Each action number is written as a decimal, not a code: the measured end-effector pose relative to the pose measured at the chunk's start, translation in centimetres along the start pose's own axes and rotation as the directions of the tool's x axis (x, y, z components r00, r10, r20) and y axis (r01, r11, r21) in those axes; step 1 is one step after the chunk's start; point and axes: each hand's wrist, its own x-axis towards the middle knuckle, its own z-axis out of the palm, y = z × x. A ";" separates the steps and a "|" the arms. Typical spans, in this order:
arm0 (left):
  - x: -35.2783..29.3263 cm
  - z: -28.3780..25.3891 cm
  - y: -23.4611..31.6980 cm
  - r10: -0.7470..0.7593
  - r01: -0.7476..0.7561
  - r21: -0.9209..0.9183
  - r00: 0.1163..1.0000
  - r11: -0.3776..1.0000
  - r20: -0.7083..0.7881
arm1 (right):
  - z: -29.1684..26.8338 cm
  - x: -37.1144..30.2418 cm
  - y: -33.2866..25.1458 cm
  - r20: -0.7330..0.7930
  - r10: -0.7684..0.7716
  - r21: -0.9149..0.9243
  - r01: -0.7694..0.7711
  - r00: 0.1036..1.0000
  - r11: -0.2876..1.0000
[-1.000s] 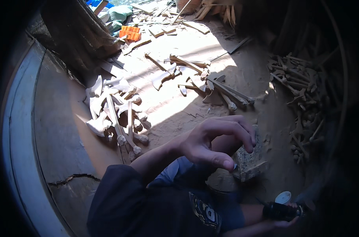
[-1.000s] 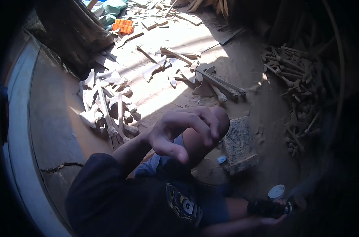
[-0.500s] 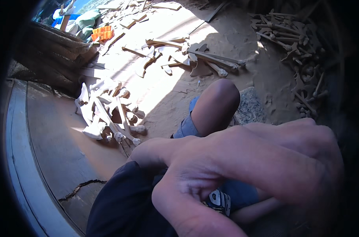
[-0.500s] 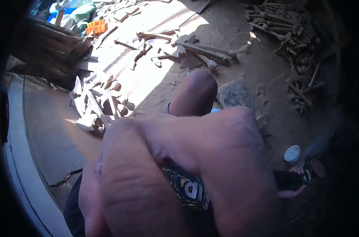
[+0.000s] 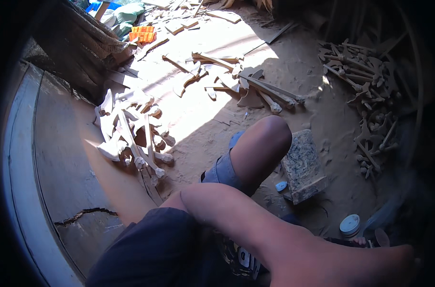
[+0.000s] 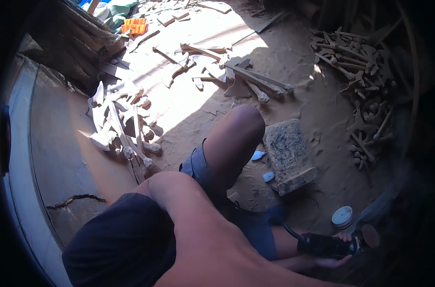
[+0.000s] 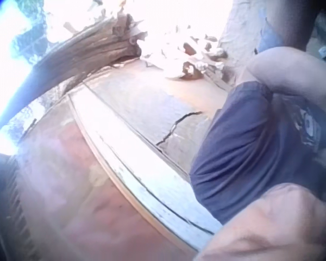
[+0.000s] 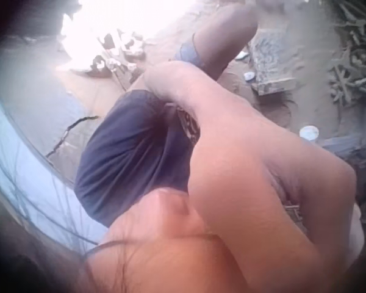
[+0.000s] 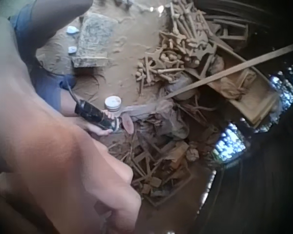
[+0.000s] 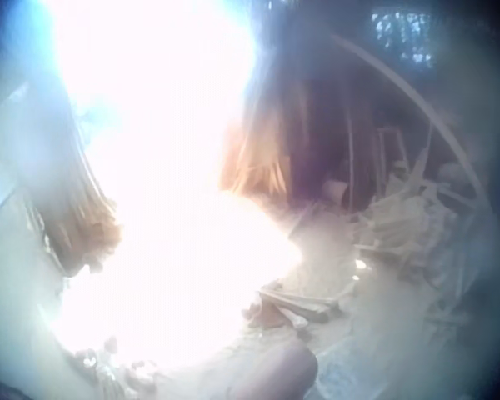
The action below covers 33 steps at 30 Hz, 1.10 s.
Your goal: The person sands a wooden axe-shaped object using a power sander, holding the wood by its handle and rotating it to reach different edges.
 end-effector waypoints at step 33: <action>1.3 -0.4 -2.4 -0.008 0.003 -0.072 0.998 0.997 -0.068 | 2.4 1.4 -0.6 0.017 0.031 -0.036 -0.031 0.999 0.999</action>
